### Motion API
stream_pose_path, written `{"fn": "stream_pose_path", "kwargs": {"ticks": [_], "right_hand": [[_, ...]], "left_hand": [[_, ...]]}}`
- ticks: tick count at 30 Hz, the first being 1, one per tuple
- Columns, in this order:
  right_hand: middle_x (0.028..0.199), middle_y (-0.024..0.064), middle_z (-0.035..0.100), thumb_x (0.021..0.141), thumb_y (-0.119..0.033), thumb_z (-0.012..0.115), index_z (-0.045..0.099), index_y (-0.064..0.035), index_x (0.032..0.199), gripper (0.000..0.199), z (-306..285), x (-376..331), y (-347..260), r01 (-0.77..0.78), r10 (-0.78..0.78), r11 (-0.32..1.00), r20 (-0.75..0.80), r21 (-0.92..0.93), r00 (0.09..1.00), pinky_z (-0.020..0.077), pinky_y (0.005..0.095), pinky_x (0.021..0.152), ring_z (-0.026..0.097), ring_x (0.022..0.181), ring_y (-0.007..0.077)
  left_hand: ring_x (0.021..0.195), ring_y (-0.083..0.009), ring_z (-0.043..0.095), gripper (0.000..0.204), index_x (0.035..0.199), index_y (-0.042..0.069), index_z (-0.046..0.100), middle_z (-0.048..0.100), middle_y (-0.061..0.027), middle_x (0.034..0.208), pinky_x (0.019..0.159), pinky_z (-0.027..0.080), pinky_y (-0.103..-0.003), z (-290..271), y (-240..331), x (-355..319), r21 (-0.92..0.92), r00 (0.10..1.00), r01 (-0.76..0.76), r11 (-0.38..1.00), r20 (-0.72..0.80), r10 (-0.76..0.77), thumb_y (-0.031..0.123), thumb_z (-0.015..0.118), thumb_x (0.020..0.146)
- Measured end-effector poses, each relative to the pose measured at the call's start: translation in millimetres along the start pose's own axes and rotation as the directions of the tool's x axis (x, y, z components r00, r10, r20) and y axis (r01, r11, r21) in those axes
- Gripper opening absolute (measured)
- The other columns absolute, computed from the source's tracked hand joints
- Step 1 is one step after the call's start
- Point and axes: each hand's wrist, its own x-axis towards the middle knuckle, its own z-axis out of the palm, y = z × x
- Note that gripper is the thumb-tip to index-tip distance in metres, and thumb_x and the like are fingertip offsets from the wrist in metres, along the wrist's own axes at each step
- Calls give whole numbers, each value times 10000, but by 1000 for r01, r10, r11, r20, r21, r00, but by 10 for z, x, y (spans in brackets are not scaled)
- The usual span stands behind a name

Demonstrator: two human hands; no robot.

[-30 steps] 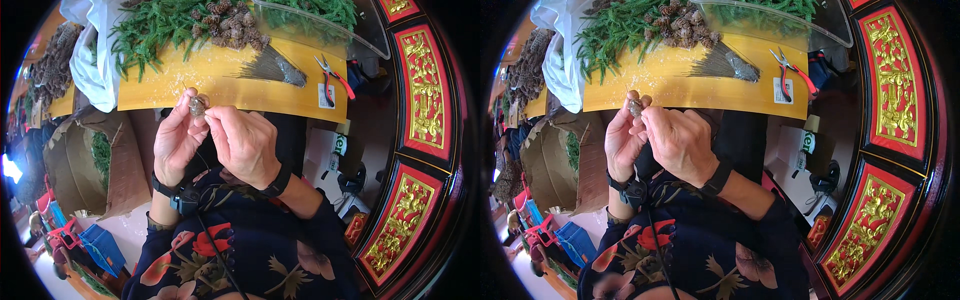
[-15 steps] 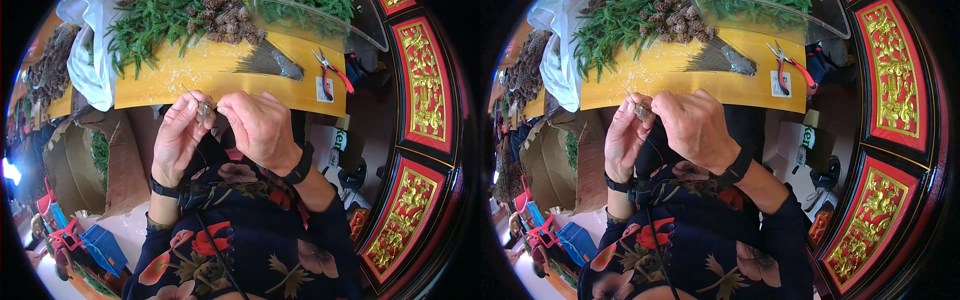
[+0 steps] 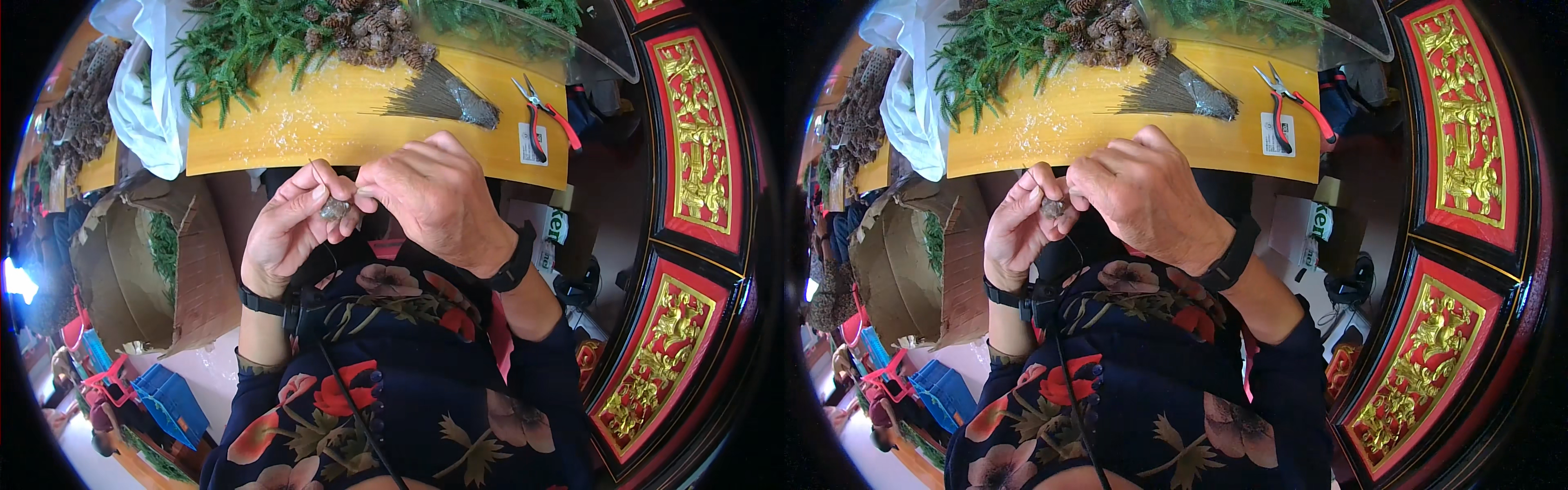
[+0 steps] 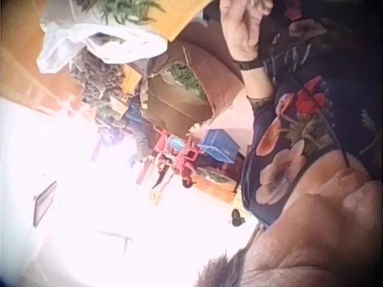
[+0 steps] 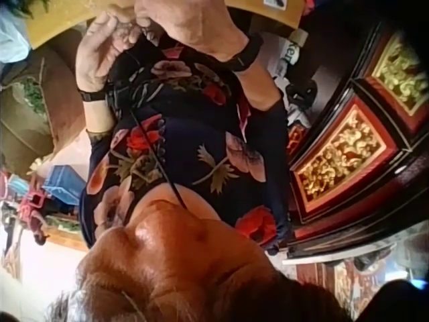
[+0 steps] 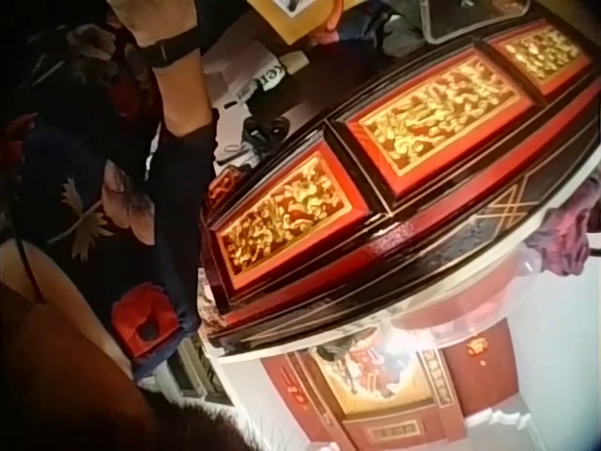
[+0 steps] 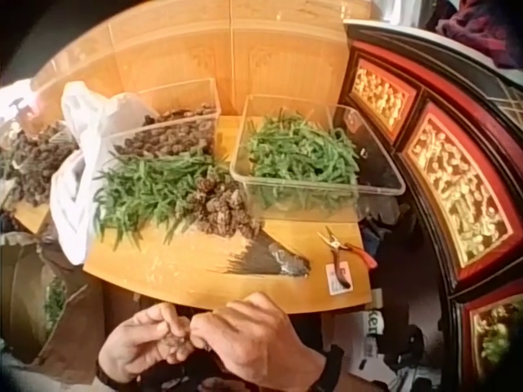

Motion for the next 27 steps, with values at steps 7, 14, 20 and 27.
{"fn": "stream_pose_path", "kwargs": {"ticks": [7,14,20,27], "right_hand": [[726,26,637,799,-55,678,620,-65,914,129,-28,13,-17,-163,163,986,-9,48,987,417,269,623,614,676,134],[822,37,652,891,-51,625,616,16,1055,177,202,-76,82,-594,613,494,230,635,756,471,199,688,601,773,71],[884,32,626,916,-27,585,604,55,1062,168,257,116,161,-466,458,301,302,832,836,482,205,711,591,786,80],[912,51,619,885,-48,626,628,28,1023,157,150,218,50,-416,525,461,136,784,840,479,211,707,586,773,80]], "left_hand": [[743,-165,570,159,972,34,569,640,-191,967,652,450,-244,-98,8,60,-13,999,31,999,-9,-31,187,531,952],[709,-103,541,132,1029,68,536,644,-134,893,618,422,-195,127,114,131,138,966,4,990,-257,32,123,589,921],[780,-105,586,189,1065,61,521,622,-71,881,602,402,-188,140,167,188,245,974,-14,969,-217,69,91,604,898],[672,-63,497,92,1008,73,548,651,-71,864,603,387,-177,201,214,192,218,963,-97,971,-227,147,92,575,923]]}}
